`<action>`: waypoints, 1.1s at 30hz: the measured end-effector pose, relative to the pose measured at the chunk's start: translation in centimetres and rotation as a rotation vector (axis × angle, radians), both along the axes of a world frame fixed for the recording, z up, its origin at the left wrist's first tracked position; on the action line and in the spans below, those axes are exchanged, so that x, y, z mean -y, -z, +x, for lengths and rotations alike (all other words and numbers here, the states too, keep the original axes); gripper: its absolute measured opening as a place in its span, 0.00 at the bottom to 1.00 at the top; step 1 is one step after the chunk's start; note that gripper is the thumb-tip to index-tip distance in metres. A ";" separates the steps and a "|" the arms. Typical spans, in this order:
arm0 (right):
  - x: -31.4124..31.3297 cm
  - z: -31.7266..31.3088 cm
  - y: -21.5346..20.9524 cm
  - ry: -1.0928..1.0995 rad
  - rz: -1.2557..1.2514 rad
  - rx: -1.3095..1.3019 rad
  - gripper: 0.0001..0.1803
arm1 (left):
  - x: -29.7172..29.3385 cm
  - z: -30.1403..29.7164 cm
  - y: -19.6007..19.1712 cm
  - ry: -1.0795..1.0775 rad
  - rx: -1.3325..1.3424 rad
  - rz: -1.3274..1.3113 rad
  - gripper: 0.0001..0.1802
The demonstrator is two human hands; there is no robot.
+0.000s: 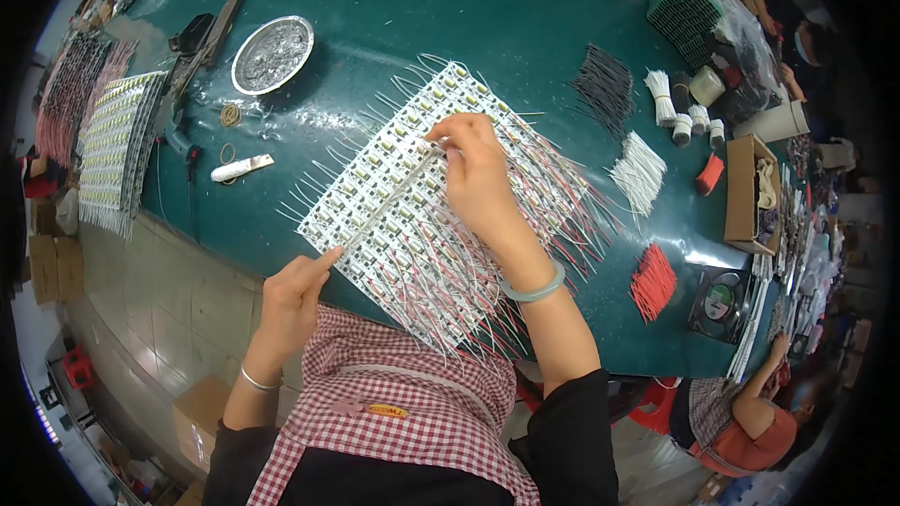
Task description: The person uses a soldering iron to attach small wires to a grid of LED modules on a green workbench. They repeatedly pick up individual wires, position them on the circuit board, and apply heat to secure them. The workspace is cluttered with tools and materials, and other workers are visible in the background.
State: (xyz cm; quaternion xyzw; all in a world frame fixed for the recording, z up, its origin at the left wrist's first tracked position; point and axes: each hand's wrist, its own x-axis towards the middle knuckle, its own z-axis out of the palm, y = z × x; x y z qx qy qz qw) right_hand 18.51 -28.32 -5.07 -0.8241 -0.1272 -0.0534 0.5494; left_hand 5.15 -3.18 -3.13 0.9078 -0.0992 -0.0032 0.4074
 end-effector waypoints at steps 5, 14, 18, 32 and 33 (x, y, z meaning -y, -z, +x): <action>-1.2 -2.9 -2.2 0.021 -0.232 0.140 0.09 | 0.0 -0.2 0.1 -0.039 -0.039 -0.040 0.22; -2.5 -4.2 -1.5 -0.044 -0.409 0.159 0.07 | -0.1 0.0 -0.2 -0.022 -0.086 -0.048 0.24; -2.2 -4.9 -2.0 -0.104 -0.300 0.120 0.05 | 0.0 0.0 -0.3 -0.034 -0.066 -0.011 0.24; 1.0 -0.9 -0.4 -0.052 -0.294 0.146 0.14 | 0.3 0.2 0.6 0.003 0.029 0.039 0.24; 1.0 -0.9 -0.4 -0.037 -0.291 0.137 0.14 | 0.3 0.3 0.5 0.013 0.025 0.039 0.24</action>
